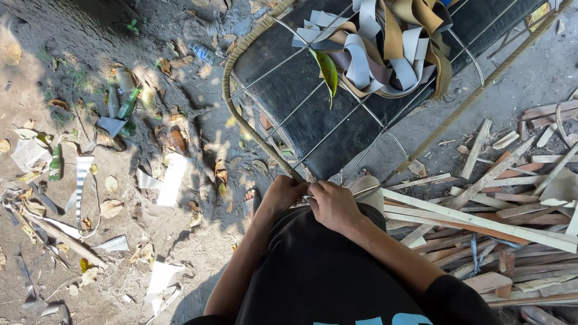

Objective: Wrapping a furniture frame with thin binding material to secure components or provide a finished edge.

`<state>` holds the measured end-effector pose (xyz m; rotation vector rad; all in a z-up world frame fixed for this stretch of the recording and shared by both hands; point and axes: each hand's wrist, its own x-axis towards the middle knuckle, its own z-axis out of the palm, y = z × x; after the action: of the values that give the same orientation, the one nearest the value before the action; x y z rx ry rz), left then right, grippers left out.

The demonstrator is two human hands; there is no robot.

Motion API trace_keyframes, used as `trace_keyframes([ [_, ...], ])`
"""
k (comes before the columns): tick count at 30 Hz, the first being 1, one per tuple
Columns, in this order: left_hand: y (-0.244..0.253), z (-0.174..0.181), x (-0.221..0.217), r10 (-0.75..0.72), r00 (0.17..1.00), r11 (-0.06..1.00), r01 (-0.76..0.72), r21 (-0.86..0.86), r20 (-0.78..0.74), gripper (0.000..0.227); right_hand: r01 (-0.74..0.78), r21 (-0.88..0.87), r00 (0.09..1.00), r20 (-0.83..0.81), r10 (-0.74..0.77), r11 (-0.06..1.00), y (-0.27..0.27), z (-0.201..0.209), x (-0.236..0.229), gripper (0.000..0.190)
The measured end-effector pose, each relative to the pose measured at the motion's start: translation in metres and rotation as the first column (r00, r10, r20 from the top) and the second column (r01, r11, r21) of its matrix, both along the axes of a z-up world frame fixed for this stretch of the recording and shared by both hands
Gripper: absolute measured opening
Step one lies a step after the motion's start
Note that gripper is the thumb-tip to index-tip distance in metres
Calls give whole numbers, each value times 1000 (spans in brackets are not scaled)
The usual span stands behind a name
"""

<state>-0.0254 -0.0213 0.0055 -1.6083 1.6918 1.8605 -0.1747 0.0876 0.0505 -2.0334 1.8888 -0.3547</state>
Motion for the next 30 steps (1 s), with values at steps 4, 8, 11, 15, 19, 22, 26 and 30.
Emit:
trace_keyframes([
  [4,14,39,4,38,999,996,-36,-76,35,46,105,-14,994,-21,-105,994,20,9,-13,34],
  [8,24,61,-1,11,991,986,12,-169,134,50,180,199,981,40,-192,963,27,33,-23,55],
  [11,21,78,0,30,992,989,-12,-149,124,44,218,295,957,122,-263,930,27,26,-25,63],
  [15,26,69,5,55,997,985,-45,-166,59,42,116,348,956,215,-200,930,26,24,-25,59],
  [19,26,73,13,38,998,981,-26,-190,58,42,109,340,975,148,-168,934,34,2,-19,43],
  [22,29,94,22,90,996,980,-91,-178,-13,39,106,306,982,119,-149,946,42,0,-7,35],
  [26,31,109,44,129,992,982,-127,-141,5,36,69,294,977,174,-125,953,37,26,22,35],
  [30,34,82,52,104,995,981,-101,-165,9,36,146,283,983,64,-170,948,41,-25,42,53],
])
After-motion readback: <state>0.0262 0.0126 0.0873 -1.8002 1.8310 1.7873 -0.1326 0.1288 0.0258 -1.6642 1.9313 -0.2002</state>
